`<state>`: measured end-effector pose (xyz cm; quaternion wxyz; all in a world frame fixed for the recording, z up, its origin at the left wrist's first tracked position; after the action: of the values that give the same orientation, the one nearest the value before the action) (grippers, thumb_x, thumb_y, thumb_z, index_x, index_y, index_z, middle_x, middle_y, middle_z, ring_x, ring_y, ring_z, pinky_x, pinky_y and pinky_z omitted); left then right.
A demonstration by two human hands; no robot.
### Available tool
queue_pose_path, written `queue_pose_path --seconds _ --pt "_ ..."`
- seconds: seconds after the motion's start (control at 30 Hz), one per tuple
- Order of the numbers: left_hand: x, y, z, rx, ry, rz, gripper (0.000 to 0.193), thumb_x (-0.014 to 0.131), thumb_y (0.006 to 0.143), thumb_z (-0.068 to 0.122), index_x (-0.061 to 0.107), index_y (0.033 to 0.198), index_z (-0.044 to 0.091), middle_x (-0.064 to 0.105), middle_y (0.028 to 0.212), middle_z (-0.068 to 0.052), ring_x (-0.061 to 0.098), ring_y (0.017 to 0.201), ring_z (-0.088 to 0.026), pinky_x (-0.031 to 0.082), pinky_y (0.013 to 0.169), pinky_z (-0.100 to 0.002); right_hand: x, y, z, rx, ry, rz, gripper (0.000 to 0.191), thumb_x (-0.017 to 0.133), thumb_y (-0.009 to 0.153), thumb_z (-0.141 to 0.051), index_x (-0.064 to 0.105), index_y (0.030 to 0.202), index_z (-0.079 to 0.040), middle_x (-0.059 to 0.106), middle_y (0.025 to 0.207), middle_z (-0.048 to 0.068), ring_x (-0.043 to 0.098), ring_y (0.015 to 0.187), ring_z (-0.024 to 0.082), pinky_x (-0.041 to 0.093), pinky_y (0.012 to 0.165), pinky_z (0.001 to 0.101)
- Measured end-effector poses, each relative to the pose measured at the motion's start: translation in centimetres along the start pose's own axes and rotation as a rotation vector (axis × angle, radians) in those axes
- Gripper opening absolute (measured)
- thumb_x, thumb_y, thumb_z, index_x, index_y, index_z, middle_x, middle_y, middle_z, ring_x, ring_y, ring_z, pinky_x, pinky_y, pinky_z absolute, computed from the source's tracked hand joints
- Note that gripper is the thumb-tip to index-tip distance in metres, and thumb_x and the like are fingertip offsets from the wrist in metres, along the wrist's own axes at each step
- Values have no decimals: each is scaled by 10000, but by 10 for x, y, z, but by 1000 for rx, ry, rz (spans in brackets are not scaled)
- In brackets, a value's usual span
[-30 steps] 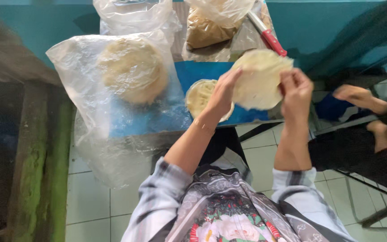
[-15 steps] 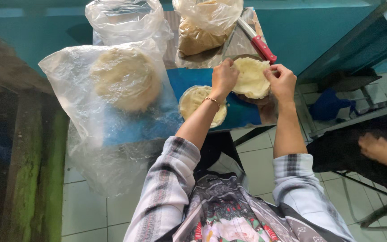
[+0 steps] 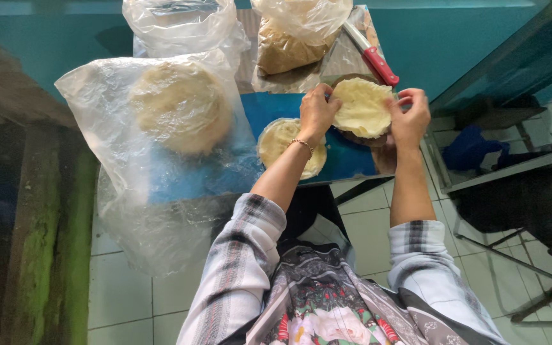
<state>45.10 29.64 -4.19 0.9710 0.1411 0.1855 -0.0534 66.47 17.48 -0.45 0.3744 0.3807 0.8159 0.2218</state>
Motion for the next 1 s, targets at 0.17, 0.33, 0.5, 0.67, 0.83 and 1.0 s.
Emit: queue_pose_path --seconds 0.17,0.33,0.5,0.67,0.83,1.0 --pt "-67 -25 61 177 -111 165 265 775 884 278 723 1037 67 728 972 -117 710 817 -266 560 729 -371 -20 -32 -73 -106 186 -50 186 839 1016 -174 681 1068 -92 671 1069 80 647 886 168 532 727 311" --pt "-152 -91 82 255 -228 178 78 710 975 134 699 1001 62 721 930 -70 735 753 -177 581 682 -286 25 -100 -168 -536 201 -689 261 845 800 -278 759 994 -126 731 1024 43 661 988 260 529 884 371" --pt "-181 -150 69 332 -136 114 74 703 943 39 671 1008 54 700 949 -90 730 783 -218 584 704 -313 54 -109 -179 -499 157 -818 205 829 821 -283 787 974 -154 722 929 43 667 912 258 522 816 391" --pt "-168 -199 49 471 116 41 137 723 926 48 713 1062 53 691 1031 -93 684 949 -274 561 813 -374 65 -105 -160 -383 205 -885 144 748 879 -201 770 1001 -128 707 940 61 684 863 258 554 741 373" --pt "-151 -214 46 686 541 59 342 683 906 146 680 1229 36 658 1256 -105 602 1185 -259 436 1032 -449 73 -100 -158 -318 127 -782 132 668 934 -198 707 990 -85 704 892 122 711 791 297 556 697 398" --pt "-144 -210 40 623 603 40 367 693 930 217 647 1261 64 642 1220 -73 593 1197 -238 353 1121 -556 87 -80 -154 -242 -14 -658 149 559 1016 -213 633 1044 -87 702 811 178 696 783 387 529 688 502"
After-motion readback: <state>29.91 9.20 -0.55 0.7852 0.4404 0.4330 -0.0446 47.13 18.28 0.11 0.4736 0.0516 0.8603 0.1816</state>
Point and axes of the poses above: each hand's wrist, its own y-axis towards the middle knuckle, its own x-axis out of the palm, z = x × y, the point moved 7 cm from there along y, towards the middle knuckle
